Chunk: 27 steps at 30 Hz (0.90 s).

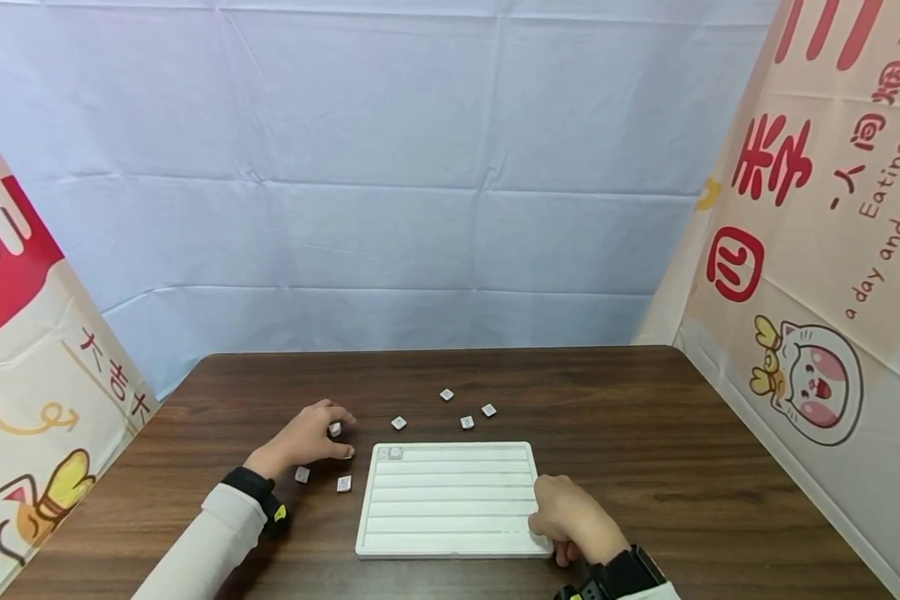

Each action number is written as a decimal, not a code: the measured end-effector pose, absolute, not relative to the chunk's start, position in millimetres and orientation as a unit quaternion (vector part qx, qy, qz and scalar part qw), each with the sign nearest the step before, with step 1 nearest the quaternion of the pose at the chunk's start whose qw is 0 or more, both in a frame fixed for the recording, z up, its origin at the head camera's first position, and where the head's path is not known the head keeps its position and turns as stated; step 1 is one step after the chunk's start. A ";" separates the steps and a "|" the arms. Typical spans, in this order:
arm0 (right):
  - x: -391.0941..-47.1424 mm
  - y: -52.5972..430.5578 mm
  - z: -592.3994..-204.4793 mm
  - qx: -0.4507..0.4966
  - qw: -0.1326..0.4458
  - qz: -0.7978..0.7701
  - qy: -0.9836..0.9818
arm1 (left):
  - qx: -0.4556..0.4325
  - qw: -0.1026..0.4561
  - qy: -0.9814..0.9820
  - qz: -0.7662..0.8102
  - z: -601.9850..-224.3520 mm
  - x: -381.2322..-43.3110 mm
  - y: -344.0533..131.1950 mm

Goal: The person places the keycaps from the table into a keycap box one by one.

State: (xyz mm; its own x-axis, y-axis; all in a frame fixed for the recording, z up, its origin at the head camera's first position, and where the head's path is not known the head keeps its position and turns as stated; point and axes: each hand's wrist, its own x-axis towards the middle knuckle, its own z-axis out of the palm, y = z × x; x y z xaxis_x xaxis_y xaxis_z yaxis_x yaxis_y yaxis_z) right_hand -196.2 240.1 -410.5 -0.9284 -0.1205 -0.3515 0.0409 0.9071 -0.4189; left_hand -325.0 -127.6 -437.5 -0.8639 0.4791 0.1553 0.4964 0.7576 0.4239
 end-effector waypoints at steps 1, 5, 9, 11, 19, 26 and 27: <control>-196.1 240.2 -410.5 -0.020 0.189 -0.215 0.958 | -0.259 0.021 -0.938 -0.229 -438.1 -325.8 -129.2; -196.0 240.3 -410.6 -0.020 0.186 -0.216 0.958 | -0.258 0.024 -0.936 -0.239 -438.5 -327.9 -134.7; -196.2 240.2 -410.7 -0.020 0.185 -0.215 0.959 | -0.251 0.025 -0.935 -0.248 -437.9 -330.0 -138.6; -196.3 240.1 -410.6 -0.020 0.186 -0.215 0.959 | -0.248 0.027 -0.936 -0.249 -438.2 -331.3 -140.2; -196.5 239.6 -409.4 -0.016 0.195 -0.214 0.957 | -0.246 0.016 -0.935 -0.255 -440.2 -334.3 -145.3; -196.4 240.4 -409.6 -0.021 0.194 -0.214 0.957 | -0.248 0.018 -0.935 -0.252 -439.6 -337.0 -143.4; -196.3 240.3 -409.9 -0.022 0.191 -0.214 0.958 | -0.247 0.016 -0.935 -0.254 -439.4 -337.5 -142.9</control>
